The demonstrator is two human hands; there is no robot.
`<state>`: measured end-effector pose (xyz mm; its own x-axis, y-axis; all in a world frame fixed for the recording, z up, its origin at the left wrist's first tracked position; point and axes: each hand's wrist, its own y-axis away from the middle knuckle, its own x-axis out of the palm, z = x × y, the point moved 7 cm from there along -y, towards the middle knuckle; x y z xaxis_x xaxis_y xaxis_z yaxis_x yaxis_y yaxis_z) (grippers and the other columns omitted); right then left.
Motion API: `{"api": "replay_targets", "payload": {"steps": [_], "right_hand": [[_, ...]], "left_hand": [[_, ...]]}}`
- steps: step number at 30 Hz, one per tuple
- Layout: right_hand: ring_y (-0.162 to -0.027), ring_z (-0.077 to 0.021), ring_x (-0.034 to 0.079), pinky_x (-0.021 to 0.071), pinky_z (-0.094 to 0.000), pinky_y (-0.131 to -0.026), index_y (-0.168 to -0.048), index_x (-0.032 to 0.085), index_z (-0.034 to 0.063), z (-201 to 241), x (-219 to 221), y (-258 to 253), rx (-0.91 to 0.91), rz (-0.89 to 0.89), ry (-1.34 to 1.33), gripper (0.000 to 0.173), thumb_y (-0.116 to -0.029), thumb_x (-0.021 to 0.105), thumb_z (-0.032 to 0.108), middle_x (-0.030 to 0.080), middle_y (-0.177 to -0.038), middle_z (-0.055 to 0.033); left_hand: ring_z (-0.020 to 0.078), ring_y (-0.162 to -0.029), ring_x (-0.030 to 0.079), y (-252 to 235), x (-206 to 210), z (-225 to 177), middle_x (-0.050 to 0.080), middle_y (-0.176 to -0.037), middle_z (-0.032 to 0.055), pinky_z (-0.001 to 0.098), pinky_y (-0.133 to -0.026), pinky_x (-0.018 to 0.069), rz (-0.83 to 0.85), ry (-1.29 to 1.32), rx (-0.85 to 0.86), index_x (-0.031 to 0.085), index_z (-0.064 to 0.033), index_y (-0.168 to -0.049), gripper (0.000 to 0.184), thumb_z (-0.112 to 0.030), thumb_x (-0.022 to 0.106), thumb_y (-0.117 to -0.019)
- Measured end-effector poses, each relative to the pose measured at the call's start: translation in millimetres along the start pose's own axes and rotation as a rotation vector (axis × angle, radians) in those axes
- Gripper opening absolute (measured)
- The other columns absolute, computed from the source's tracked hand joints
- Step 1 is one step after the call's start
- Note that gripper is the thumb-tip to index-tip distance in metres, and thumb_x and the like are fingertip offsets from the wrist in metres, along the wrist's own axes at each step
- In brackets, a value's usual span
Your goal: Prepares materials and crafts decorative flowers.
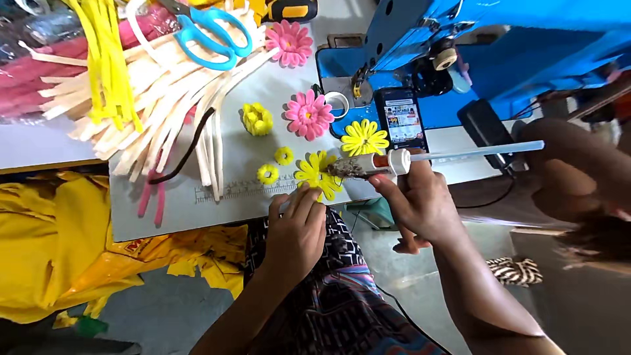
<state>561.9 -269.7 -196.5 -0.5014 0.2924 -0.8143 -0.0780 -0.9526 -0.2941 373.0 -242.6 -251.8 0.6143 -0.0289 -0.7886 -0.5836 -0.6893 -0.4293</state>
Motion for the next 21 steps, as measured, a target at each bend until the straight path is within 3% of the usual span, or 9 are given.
{"api": "replay_targets", "payload": {"steps": [21], "right_hand": [[-0.047,-0.0012,0.041,0.0395,-0.0204,-0.046,-0.116,0.058,0.0019,2.7,-1.4,7.1,-0.031,0.068,-0.022,0.039,-0.103,0.055,0.038,0.043,-0.058,0.0069]], "left_hand": [[0.023,-0.132,0.059,1.8,-0.8,2.6,0.072,-0.125,0.0086,0.0502,-0.11,0.0379,-0.016,0.042,0.009,0.069,-0.009,-0.091,0.025,-0.019,0.049,-0.1021]]}}
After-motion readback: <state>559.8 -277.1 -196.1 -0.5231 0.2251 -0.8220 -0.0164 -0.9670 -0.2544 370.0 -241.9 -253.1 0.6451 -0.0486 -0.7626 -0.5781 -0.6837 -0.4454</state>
